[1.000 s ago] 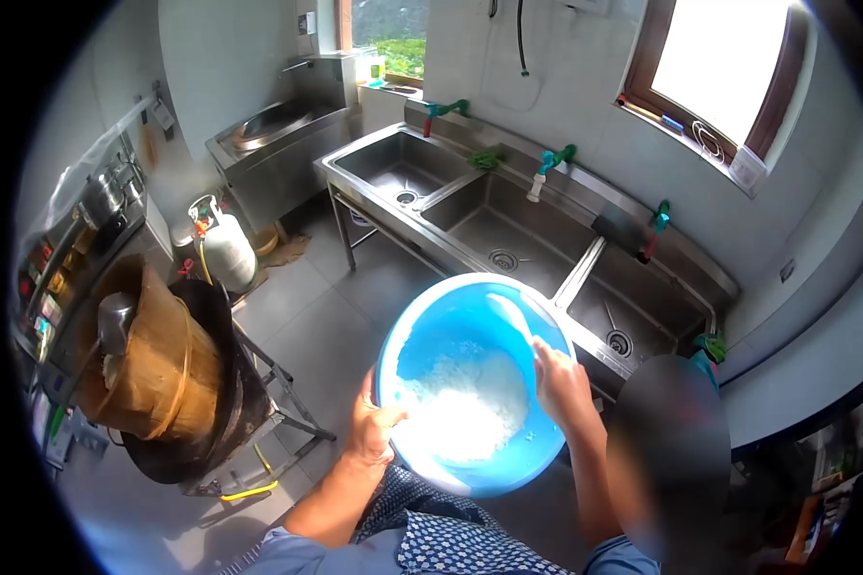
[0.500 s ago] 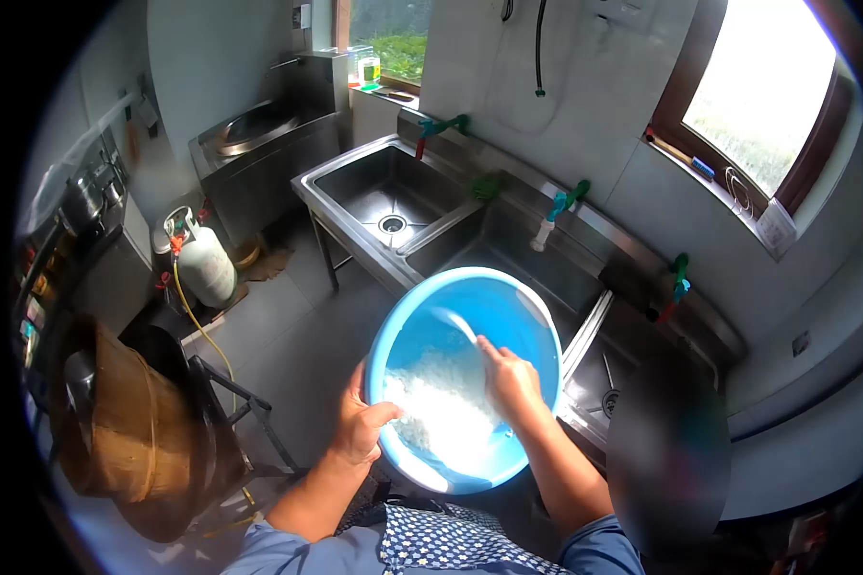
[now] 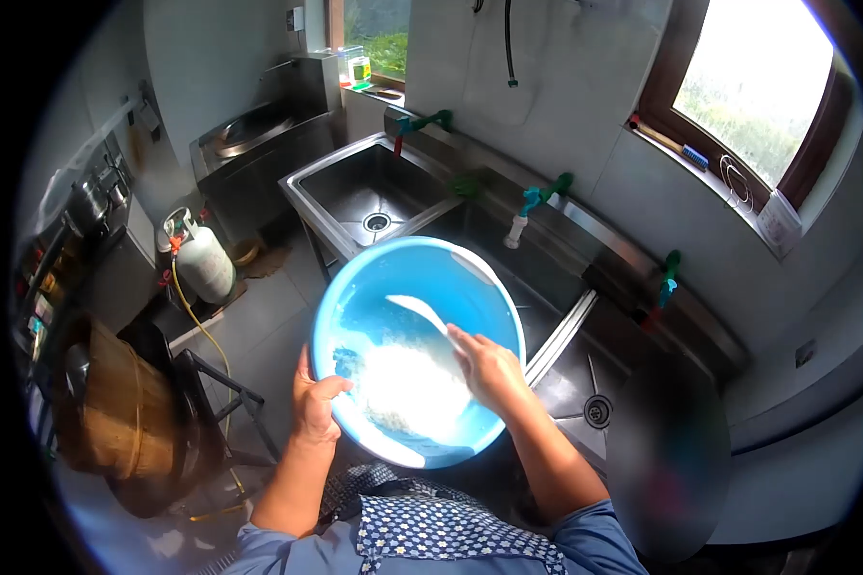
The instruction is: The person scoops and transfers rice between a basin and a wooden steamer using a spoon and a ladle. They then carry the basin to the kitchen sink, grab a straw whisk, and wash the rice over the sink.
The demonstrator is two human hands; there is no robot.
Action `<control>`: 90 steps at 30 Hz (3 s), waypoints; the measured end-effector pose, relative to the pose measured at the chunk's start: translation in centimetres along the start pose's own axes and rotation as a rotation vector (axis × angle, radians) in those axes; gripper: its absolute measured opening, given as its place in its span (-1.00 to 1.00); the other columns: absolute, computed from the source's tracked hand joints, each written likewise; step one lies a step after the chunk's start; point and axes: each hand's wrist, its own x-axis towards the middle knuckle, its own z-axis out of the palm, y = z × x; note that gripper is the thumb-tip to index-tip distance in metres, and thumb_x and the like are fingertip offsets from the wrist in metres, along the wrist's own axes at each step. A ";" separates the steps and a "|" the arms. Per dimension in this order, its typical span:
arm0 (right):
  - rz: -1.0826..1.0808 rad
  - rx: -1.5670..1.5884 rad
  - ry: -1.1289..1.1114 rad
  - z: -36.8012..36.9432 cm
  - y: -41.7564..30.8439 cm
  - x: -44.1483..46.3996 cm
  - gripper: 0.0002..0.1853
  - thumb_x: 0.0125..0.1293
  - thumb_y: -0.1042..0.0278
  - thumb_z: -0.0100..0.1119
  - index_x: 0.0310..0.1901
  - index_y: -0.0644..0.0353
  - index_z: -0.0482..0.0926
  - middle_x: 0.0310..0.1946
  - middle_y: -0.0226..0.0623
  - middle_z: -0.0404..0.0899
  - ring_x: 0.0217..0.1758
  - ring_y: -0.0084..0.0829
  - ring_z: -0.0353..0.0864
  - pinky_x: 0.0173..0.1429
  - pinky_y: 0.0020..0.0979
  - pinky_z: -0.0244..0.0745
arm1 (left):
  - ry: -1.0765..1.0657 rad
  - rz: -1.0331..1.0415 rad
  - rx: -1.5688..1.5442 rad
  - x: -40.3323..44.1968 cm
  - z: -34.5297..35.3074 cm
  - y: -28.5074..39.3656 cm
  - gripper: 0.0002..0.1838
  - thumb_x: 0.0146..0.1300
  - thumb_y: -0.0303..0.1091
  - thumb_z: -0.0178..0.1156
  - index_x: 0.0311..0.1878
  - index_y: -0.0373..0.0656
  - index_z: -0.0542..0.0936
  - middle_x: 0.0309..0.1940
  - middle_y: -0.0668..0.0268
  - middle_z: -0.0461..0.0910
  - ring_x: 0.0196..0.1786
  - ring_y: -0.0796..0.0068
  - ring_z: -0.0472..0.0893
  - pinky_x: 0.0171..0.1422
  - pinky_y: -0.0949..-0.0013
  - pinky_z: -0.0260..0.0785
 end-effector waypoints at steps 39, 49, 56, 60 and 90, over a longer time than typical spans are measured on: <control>0.003 -0.007 -0.335 4.3 9.5 13.3 -0.43 0.34 0.35 0.03 0.40 -0.22 0.38 -0.28 -0.03 0.55 -0.23 0.00 0.65 -0.15 -0.07 0.56 | 0.523 0.318 0.175 14.9 3.7 -2.7 -0.22 -0.14 -0.65 0.00 0.34 -0.30 0.36 0.12 0.18 0.49 0.15 0.31 0.50 0.33 0.30 0.31; -0.077 -0.208 -0.398 4.8 13.4 14.5 -0.42 0.32 0.45 -0.05 0.38 -0.16 0.41 -0.12 0.07 0.57 -0.13 0.00 0.68 -0.08 -0.08 0.58 | 0.591 0.372 0.207 13.1 5.2 -4.6 -0.26 -0.13 -0.63 0.04 0.30 -0.25 0.40 0.04 0.19 0.51 0.08 0.31 0.53 0.20 0.32 0.40; -0.155 -0.162 -0.094 7.4 12.8 21.2 -0.52 0.38 0.38 0.03 0.32 -0.20 0.47 -0.33 -0.12 0.56 -0.29 -0.05 0.66 -0.22 -0.09 0.55 | 0.589 0.437 0.216 12.0 4.0 -6.5 -0.27 -0.08 -0.65 0.03 0.33 -0.28 0.36 0.02 0.25 0.52 0.03 0.43 0.55 0.19 0.37 0.42; -0.215 -0.138 -0.170 10.0 12.9 22.4 -0.51 0.37 0.40 -0.04 0.33 -0.16 0.45 -0.24 -0.10 0.58 -0.25 0.02 0.66 -0.15 -0.05 0.57 | 0.600 0.449 0.176 12.0 3.4 -7.3 -0.25 -0.09 -0.65 0.04 0.34 -0.27 0.36 0.01 0.27 0.51 0.02 0.45 0.53 0.17 0.38 0.43; 0.057 0.436 -0.286 7.4 14.6 13.6 -0.56 0.39 0.44 0.14 0.29 0.01 0.50 -0.36 -0.21 0.66 -0.25 -0.40 0.67 -0.08 -0.36 0.54 | 0.612 0.470 -0.161 10.4 -1.2 -6.9 -0.28 -0.13 -0.65 0.07 0.26 -0.18 0.44 -0.10 0.26 0.58 -0.08 0.42 0.60 0.06 0.31 0.55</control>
